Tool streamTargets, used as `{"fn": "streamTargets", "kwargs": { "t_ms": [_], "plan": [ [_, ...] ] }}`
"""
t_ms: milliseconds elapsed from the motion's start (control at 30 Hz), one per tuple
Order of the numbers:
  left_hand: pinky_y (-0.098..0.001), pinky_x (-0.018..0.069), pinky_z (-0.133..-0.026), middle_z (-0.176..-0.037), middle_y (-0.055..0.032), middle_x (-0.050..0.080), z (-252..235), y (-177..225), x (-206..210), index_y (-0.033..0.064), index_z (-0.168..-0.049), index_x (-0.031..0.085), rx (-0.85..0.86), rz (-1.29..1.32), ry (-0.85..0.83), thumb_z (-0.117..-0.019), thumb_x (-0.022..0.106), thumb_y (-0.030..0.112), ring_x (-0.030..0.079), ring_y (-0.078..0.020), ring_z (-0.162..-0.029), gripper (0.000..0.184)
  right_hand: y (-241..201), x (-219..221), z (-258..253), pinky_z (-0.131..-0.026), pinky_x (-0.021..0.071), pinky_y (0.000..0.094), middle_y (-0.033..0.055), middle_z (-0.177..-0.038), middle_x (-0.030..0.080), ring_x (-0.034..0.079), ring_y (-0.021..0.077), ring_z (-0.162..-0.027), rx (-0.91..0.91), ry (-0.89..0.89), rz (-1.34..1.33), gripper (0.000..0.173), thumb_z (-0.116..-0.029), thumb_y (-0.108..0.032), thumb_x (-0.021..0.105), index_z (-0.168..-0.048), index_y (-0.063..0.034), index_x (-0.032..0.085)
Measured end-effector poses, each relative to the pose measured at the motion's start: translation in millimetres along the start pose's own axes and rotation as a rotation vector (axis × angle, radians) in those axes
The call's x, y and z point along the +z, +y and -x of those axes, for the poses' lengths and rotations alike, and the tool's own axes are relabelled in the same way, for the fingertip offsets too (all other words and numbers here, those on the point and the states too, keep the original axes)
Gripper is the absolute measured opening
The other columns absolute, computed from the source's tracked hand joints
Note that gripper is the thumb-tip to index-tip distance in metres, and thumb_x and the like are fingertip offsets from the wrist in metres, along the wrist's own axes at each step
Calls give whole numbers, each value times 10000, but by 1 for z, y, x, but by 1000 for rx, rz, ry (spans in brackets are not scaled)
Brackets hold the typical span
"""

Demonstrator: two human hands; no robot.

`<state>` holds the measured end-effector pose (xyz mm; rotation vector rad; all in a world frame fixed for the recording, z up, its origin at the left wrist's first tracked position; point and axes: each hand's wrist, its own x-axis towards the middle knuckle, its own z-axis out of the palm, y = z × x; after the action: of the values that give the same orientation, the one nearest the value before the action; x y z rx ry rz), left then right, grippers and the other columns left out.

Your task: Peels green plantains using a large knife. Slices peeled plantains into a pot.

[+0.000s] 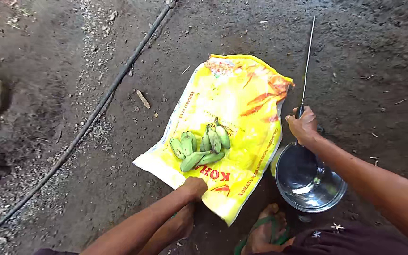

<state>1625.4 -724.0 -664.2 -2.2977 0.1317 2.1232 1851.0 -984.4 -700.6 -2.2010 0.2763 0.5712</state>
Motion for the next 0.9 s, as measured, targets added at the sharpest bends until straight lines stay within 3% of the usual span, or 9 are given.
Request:
{"fn": "streamTargets", "kwargs": {
  "t_ms": [100,233,367,500,567,667,800,900],
  "plan": [
    [-664,471,-933,-1212,-270,644,-8,-13,7,-28,-1230,650,67,-23,-19,-869,723,42,602,-464,-1166,375,0,-1,10,-811,498,647,297,-1174,616,637,462,-986,-126,-38,70,411,-999,-133,611,-1373,-6,496],
    [-647,407,-1059,-1408,-293,535,22,-36,-47,-3,-1449,516,214,66,90,-820,820,33,507,-477,-1315,700,-7,13,26,-810,544,604,253,-1146,655,682,399,-930,-216,-173,32,366,-986,-95,642,-1321,-6,525],
    [-588,395,-1086,-1434,-271,528,71,-60,-94,11,-1490,474,190,104,241,-921,719,28,513,-441,-1322,620,-13,29,38,-794,549,550,224,-1117,656,673,333,-873,-247,-295,60,342,-975,-63,642,-1301,-9,555],
    [-535,431,-1060,-1358,-243,584,98,-73,-129,35,-1461,517,160,-45,300,-974,675,99,572,-399,-1253,515,-7,36,39,-854,547,478,220,-1146,645,669,292,-944,-161,-401,61,376,-986,-59,606,-1349,12,535],
    [-530,426,-1073,-1349,-239,603,90,-80,-140,14,-1439,536,194,-44,328,-981,659,84,583,-395,-1250,479,-3,36,35,-876,546,459,218,-1173,640,668,282,-980,-96,-409,67,386,-987,-59,599,-1359,16,526],
    [-564,431,-1061,-1317,-258,614,48,-87,-147,-2,-1413,557,226,-6,404,-978,635,47,593,-418,-1226,445,-10,37,33,-913,511,534,246,-1189,637,650,345,-1056,-43,-372,121,396,-978,-40,615,-1358,20,522],
    [-615,481,-933,-1334,-205,595,-18,-81,-125,67,-1372,609,237,-93,540,-914,680,5,578,-429,-1204,468,-11,57,36,-853,506,556,259,-1104,625,636,375,-990,62,-307,156,409,-970,-36,606,-1359,22,490],
    [-617,460,-943,-1364,-203,575,-39,-79,-111,87,-1379,607,340,-164,539,-894,667,-44,529,-440,-1262,505,-14,87,30,-896,502,584,300,-1210,594,621,421,-1078,157,-259,106,484,-954,-35,607,-1408,34,455]
  ]
}}
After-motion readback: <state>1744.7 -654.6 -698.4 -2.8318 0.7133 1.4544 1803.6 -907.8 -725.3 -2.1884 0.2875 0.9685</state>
